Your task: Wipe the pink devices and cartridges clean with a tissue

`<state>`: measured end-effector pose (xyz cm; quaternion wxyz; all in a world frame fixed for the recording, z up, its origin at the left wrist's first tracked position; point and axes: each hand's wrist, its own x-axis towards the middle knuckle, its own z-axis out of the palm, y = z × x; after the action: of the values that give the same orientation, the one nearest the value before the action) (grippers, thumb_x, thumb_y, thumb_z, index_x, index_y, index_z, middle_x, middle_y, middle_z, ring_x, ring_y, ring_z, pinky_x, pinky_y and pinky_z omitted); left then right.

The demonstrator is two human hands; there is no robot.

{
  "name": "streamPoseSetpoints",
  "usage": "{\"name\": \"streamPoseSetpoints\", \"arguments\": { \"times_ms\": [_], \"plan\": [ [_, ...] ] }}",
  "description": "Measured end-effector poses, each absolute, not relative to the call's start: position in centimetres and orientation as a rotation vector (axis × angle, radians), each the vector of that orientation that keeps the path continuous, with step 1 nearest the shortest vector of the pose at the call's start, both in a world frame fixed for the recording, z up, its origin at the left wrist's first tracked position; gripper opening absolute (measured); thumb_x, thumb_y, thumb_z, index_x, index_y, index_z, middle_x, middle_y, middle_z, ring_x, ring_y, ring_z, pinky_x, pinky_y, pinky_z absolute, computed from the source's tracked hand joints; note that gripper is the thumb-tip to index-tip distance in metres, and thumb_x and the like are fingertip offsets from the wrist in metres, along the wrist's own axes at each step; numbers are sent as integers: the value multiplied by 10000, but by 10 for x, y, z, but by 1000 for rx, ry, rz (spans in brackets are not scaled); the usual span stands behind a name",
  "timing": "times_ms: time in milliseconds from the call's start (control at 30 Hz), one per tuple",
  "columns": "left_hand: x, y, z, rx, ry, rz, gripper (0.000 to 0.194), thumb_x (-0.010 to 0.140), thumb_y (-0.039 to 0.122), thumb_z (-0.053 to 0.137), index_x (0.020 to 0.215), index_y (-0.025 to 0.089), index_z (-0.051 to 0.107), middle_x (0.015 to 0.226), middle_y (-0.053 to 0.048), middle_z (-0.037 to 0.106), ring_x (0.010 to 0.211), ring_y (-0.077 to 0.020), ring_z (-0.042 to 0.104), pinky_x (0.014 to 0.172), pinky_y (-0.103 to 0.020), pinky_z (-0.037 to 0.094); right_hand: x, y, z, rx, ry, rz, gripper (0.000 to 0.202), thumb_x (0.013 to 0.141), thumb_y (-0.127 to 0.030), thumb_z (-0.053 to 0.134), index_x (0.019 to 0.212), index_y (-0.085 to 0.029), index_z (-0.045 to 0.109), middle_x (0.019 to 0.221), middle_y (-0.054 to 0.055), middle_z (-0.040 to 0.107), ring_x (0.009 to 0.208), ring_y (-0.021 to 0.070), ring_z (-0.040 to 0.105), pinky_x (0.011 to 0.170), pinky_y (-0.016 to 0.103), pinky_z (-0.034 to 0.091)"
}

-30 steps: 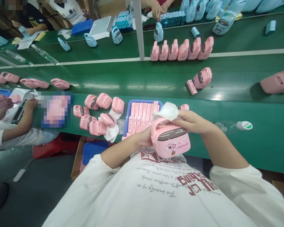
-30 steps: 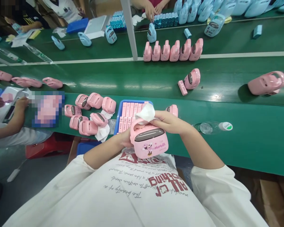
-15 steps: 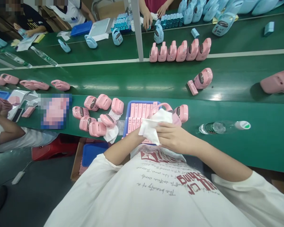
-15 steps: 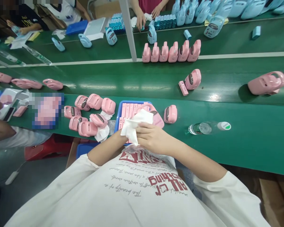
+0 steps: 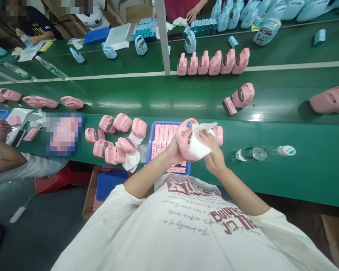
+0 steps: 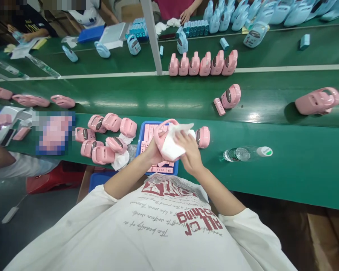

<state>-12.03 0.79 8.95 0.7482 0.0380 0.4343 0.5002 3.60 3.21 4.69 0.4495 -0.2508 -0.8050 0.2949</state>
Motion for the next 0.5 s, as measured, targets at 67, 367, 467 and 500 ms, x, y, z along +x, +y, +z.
{"name": "streamPoseSetpoints", "arguments": {
  "times_ms": [67,367,467,500],
  "plan": [
    [-124,7,91,153,874,1091,284,745,359,620,924,146,677,818,-42,713,758,-187,644,712,-287,480,36,37,45,-928,-1711,1066,520,918,-582,352,1126,-204,643,1107,87,670,1158,261,568,1000,432,443],
    [-130,2,92,92,718,807,475,631,466,716,977,143,672,892,-66,725,781,-214,638,663,-298,463,22,66,69,-998,-1026,2059,422,642,-517,735,922,-204,694,854,18,706,830,202,652,735,302,516],
    [-128,1,87,28,836,901,499,692,570,630,980,164,659,905,-69,712,789,-224,636,648,-311,477,17,76,69,-1056,-938,2105,343,648,-469,730,845,-192,686,785,18,700,733,180,641,670,283,501],
    [-128,-1,85,33,905,968,523,715,609,587,988,168,653,907,-73,708,803,-230,637,641,-311,479,16,79,68,-1077,-937,2093,332,651,-467,728,823,-186,686,785,24,702,722,175,637,660,277,496]
  ]
}}
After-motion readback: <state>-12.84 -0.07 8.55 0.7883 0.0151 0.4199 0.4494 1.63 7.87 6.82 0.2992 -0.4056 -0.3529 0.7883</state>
